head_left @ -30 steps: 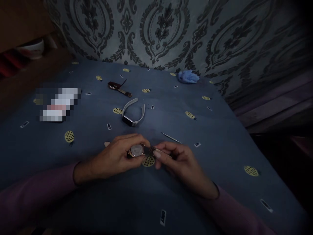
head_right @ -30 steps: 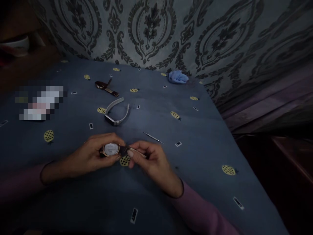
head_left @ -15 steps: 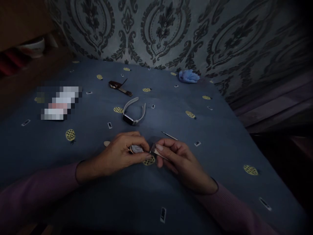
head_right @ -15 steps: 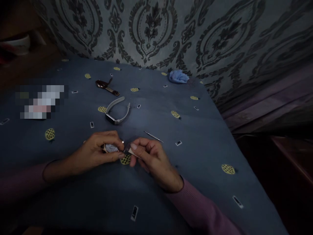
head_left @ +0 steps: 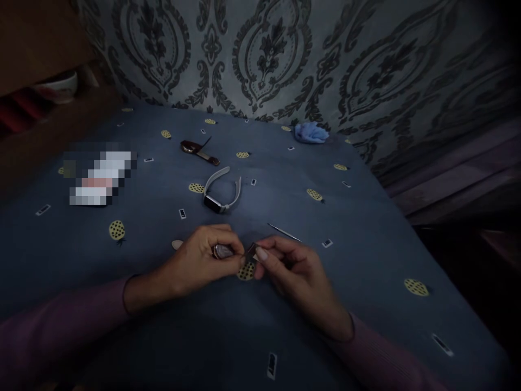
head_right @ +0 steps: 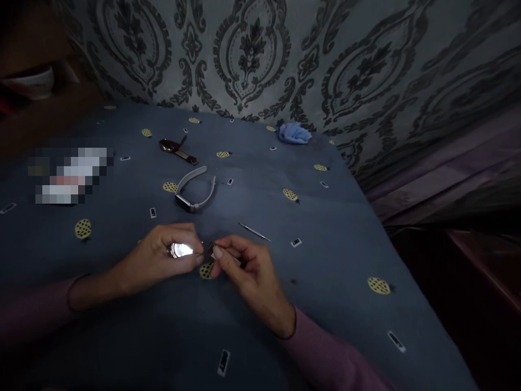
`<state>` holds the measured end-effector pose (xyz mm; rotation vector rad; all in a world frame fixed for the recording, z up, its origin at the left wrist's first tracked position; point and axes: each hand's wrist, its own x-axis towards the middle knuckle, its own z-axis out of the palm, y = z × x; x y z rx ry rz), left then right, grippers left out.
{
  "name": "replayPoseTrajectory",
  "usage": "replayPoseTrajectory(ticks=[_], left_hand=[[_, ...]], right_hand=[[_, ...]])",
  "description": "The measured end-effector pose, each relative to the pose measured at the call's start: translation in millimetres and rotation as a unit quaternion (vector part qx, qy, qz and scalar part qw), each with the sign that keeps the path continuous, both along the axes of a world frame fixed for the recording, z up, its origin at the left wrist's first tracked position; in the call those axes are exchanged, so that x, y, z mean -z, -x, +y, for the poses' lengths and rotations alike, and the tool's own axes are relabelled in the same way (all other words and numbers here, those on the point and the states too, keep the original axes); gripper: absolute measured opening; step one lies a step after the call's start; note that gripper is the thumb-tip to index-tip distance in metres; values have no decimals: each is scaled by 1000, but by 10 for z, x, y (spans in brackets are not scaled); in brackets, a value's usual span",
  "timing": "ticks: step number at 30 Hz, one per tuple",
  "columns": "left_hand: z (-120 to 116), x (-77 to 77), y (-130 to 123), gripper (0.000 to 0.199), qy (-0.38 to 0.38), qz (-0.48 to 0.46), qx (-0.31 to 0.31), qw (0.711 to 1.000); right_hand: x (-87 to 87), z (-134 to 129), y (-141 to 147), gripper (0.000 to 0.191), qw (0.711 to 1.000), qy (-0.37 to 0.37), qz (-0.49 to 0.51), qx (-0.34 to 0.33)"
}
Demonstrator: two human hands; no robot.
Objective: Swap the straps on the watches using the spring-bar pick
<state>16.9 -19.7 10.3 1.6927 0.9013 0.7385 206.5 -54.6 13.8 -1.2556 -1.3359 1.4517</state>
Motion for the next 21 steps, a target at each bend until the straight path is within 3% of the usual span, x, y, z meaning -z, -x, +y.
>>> replayPoseTrajectory(ticks=[11, 21], left_hand=[[39, -77, 4, 10, 63, -19, -5, 998], [62, -72, 26, 11, 107, -12, -4, 994]], right_hand=[[8, 59, -27, 29, 994, 65, 76, 35], [18, 91, -27, 31, 989, 101, 109, 20]])
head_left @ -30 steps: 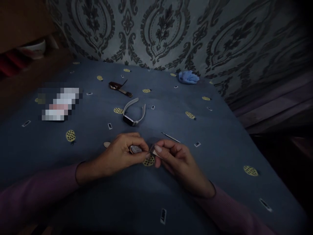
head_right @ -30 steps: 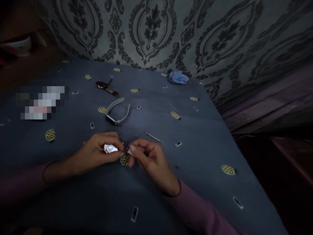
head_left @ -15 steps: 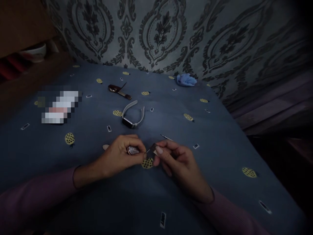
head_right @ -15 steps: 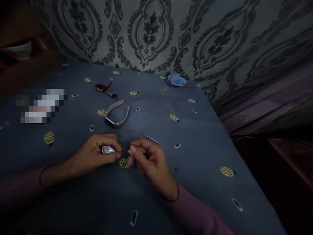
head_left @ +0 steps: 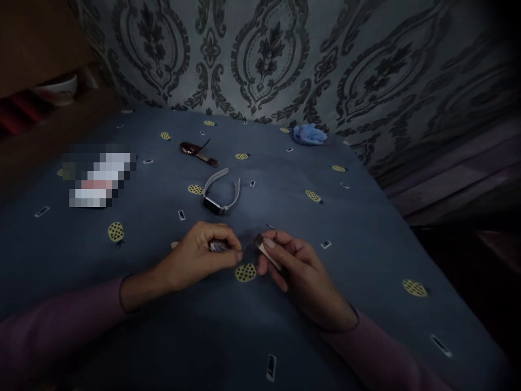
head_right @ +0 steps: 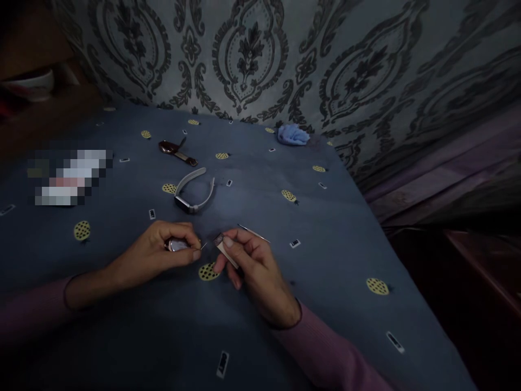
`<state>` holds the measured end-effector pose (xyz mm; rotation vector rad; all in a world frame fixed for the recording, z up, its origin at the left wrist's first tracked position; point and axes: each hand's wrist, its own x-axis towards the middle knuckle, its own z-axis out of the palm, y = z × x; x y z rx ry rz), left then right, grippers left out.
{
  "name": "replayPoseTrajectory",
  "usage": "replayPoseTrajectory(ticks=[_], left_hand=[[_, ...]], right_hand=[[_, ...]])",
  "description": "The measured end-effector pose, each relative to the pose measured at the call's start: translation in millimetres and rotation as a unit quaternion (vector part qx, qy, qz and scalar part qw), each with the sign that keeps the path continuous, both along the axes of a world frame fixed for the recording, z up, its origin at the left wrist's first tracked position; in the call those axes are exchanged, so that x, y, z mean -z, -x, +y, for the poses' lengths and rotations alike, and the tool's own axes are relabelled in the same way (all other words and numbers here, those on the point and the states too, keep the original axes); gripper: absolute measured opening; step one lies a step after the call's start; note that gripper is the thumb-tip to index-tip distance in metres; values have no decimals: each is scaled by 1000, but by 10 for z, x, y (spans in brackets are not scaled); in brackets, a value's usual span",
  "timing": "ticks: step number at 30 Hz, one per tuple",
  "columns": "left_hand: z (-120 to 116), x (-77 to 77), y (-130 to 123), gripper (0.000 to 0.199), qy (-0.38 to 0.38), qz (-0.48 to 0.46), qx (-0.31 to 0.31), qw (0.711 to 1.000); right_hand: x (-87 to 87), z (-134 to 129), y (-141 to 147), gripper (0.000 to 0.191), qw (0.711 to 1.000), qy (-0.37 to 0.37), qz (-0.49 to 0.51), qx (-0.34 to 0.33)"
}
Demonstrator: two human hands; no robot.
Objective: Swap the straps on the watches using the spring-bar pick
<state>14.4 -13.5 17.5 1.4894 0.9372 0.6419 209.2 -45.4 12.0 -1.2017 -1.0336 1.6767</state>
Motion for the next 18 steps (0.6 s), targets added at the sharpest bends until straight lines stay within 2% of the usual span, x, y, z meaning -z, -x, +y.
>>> replayPoseTrajectory(ticks=[18], left_hand=[[16, 1, -4, 12, 18, -4, 7, 1000]], right_hand=[[10, 9, 15, 23, 999, 8, 29, -14]])
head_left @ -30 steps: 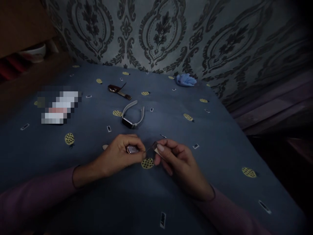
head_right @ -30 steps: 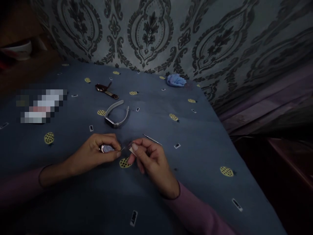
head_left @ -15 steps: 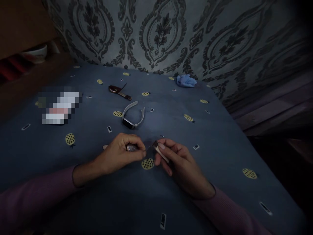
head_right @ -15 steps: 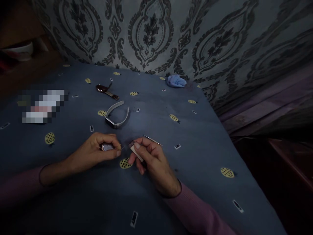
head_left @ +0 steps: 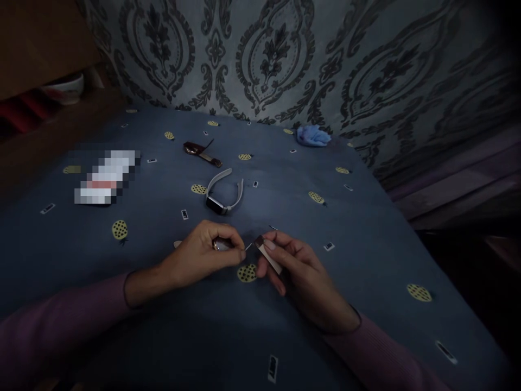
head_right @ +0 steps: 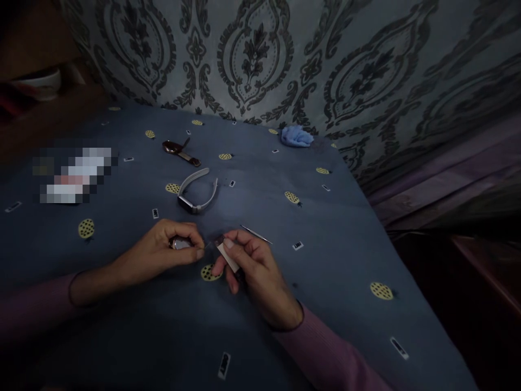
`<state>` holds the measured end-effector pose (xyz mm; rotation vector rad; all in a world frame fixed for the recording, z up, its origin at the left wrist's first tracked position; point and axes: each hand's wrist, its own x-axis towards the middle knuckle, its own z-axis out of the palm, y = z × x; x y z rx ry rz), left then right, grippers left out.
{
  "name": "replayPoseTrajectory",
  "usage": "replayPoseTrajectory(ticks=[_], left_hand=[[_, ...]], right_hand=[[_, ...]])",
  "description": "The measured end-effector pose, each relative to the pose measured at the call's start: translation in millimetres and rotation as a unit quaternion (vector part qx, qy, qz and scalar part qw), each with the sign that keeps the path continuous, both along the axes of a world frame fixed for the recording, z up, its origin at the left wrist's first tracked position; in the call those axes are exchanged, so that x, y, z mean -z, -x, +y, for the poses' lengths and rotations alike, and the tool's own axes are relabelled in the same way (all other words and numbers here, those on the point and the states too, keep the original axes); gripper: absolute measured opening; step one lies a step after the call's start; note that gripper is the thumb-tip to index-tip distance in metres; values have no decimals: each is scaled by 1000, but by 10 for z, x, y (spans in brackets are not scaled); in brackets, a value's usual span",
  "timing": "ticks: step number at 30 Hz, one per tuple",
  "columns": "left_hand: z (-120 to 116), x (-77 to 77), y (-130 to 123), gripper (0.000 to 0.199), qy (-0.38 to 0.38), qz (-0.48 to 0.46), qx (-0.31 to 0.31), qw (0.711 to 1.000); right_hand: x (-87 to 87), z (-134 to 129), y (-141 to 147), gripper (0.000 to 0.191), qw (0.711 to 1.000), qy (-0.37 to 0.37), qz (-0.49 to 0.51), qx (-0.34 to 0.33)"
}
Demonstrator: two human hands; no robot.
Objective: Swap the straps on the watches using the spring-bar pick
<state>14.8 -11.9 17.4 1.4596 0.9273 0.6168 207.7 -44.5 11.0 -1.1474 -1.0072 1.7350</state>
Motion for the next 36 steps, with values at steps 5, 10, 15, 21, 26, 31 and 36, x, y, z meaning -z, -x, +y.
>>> replayPoseTrajectory(ticks=[5, 10, 15, 21, 26, 31, 36], left_hand=[[12, -12, -2, 15, 23, 5, -3, 1000], [15, -19, 0, 16, 24, 11, -6, 1000], [16, -18, 9, 17, 25, 20, 0, 999], [16, -35, 2, 17, 29, 17, 3, 999], [17, -39, -2, 18, 18, 23, 4, 1000], [18, -24, 1, 17, 11, 33, 3, 999], [19, -19, 3, 17, 12, 25, 0, 1000]], right_hand=[[-2, -2, 2, 25, 1000, 4, 2, -2], [-1, 7, 8, 27, 1000, 7, 8, 0], [4, 12, 8, 25, 1000, 6, 6, 0], [0, 10, 4, 26, 1000, 9, 9, -2], [-13, 12, 16, 26, 1000, 8, 9, -6], [-14, 13, 29, 28, 1000, 6, 5, -13], [-7, -5, 24, 29, 1000, 6, -8, -10]])
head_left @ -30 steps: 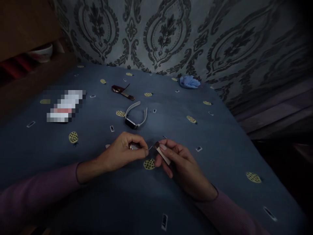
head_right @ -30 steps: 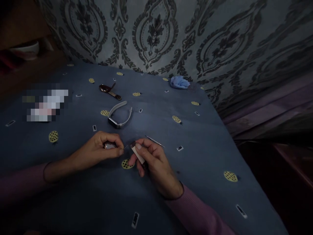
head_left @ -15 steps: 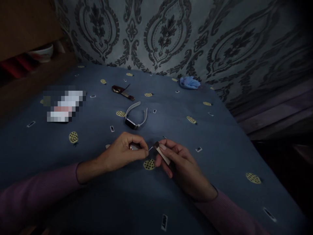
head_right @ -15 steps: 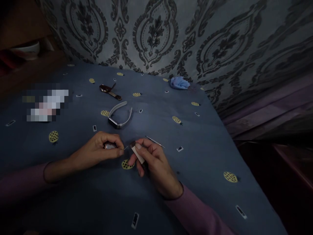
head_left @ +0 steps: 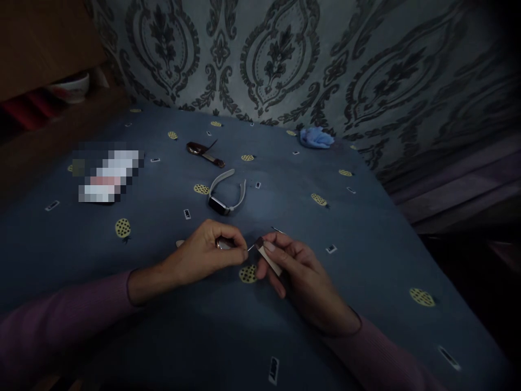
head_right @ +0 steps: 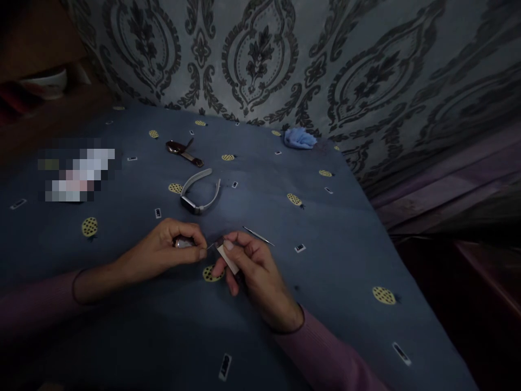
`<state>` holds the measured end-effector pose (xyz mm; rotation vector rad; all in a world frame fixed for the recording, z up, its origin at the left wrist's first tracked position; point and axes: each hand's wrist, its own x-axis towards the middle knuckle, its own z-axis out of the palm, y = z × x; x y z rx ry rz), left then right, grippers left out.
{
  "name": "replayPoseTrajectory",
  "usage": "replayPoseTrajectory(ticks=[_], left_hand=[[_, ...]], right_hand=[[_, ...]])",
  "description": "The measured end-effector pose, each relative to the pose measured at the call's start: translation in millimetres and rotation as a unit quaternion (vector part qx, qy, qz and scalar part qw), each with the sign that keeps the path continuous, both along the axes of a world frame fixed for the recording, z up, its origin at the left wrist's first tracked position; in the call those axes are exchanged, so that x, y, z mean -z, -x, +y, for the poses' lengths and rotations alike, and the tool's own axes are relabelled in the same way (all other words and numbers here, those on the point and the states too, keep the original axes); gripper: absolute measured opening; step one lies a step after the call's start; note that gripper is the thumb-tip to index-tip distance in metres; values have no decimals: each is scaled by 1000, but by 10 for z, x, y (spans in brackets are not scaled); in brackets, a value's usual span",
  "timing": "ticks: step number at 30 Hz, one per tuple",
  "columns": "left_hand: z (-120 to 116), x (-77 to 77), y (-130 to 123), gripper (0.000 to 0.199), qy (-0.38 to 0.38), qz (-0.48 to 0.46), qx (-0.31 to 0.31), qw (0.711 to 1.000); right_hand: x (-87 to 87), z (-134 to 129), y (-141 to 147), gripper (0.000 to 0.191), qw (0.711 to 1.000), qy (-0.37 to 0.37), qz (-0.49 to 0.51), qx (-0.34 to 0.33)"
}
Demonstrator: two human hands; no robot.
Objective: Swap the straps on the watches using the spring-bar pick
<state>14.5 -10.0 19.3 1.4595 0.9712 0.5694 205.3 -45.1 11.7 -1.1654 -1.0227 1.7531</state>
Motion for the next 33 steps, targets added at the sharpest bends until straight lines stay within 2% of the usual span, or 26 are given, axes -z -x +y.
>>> replayPoseTrajectory(ticks=[6, 12, 17, 20, 23, 26, 30, 33], left_hand=[[-3, -2, -11, 17, 16, -24, -3, 1000], [-13, 20, -37, 12, 27, -57, -16, 998], [-25, 35, -54, 16, 26, -49, -23, 998], [-12, 23, -35, 17, 23, -47, -13, 999], [6, -9, 23, 13, 39, -43, 23, 998], [9, -36, 92, 24, 45, -37, 53, 997], [0, -27, 125, 35, 35, -48, 51, 997], [0, 1, 117, 34, 40, -58, 55, 996]], right_hand=[[10, -42, 31, 29, 999, -26, -38, -4], [36, -43, 52, 27, 996, -61, -60, 23], [37, -38, 47, 23, 995, -66, -60, 35], [25, -31, 38, 22, 996, -60, -53, 27], [16, -10, 16, 22, 998, -41, -35, 26], [4, 14, -10, 26, 999, -19, -17, 24], [-7, 26, -30, 27, 1000, 5, -13, 18], [-3, 23, -35, 25, 1000, 5, -12, 11]])
